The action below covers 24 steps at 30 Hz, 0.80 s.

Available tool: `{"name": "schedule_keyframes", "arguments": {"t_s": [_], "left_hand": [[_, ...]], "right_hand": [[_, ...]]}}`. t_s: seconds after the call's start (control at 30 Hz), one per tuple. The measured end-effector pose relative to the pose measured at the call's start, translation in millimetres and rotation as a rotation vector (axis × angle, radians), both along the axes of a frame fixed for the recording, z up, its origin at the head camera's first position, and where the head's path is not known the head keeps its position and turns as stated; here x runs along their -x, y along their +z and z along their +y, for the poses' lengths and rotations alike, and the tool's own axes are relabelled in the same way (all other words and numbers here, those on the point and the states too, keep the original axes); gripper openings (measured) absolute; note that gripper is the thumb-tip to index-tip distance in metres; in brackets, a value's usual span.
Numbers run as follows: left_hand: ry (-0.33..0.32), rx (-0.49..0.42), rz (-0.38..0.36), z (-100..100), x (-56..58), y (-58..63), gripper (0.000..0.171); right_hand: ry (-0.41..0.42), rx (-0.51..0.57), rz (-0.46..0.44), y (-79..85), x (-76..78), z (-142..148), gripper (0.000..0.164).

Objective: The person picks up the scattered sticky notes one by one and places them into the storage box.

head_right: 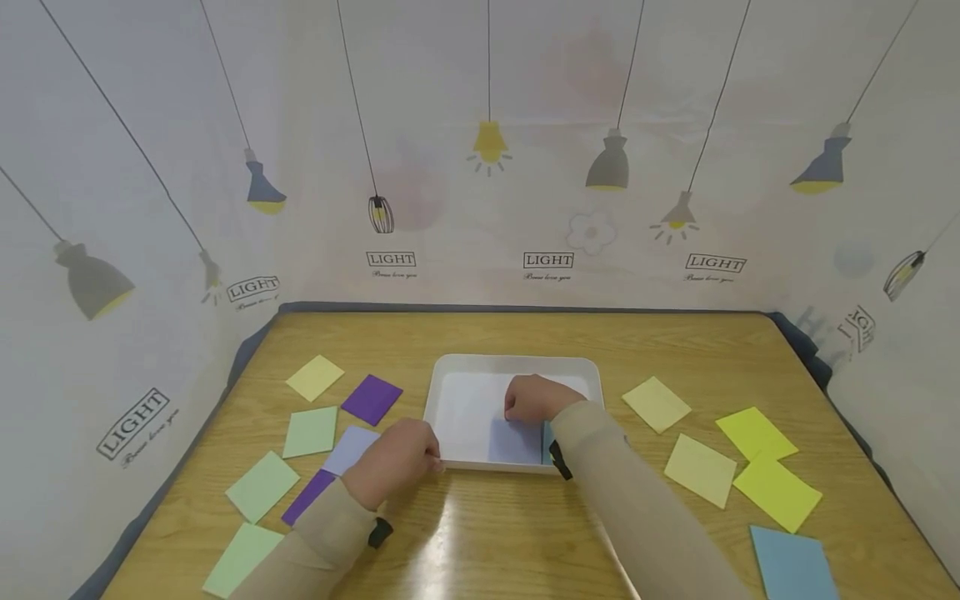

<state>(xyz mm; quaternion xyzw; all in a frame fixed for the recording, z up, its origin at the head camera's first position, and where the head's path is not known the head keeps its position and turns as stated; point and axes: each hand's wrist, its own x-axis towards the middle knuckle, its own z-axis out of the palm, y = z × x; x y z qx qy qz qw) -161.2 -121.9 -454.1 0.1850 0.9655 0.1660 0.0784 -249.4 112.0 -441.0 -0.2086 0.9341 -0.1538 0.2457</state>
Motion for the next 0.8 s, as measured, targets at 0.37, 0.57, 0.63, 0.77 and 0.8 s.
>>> {"name": "schedule_keyframes", "arguments": {"t_s": [0.37,0.57,0.63,0.77,0.8], "left_hand": [[0.007,0.002,-0.016,0,-0.4,-0.3,0.012],[0.017,0.009,-0.035,1,-2.3,1.9,0.012],[0.014,0.005,-0.026,1,-2.7,3.2,0.011],[0.021,0.005,-0.021,1,-2.7,5.5,0.011],[0.027,0.008,-0.025,1,-2.5,6.3,0.011]], "right_hand": [[-0.050,0.037,-0.034,-6.1,2.3,0,0.009],[-0.052,0.032,-0.045,-8.5,-0.3,1,0.010],[-0.038,0.028,-0.030,-6.9,-0.3,1,0.010],[-0.036,0.013,-0.012,-0.3,-0.3,2,0.009],[-0.031,0.009,-0.005,1.5,-0.3,2,0.009]]}}
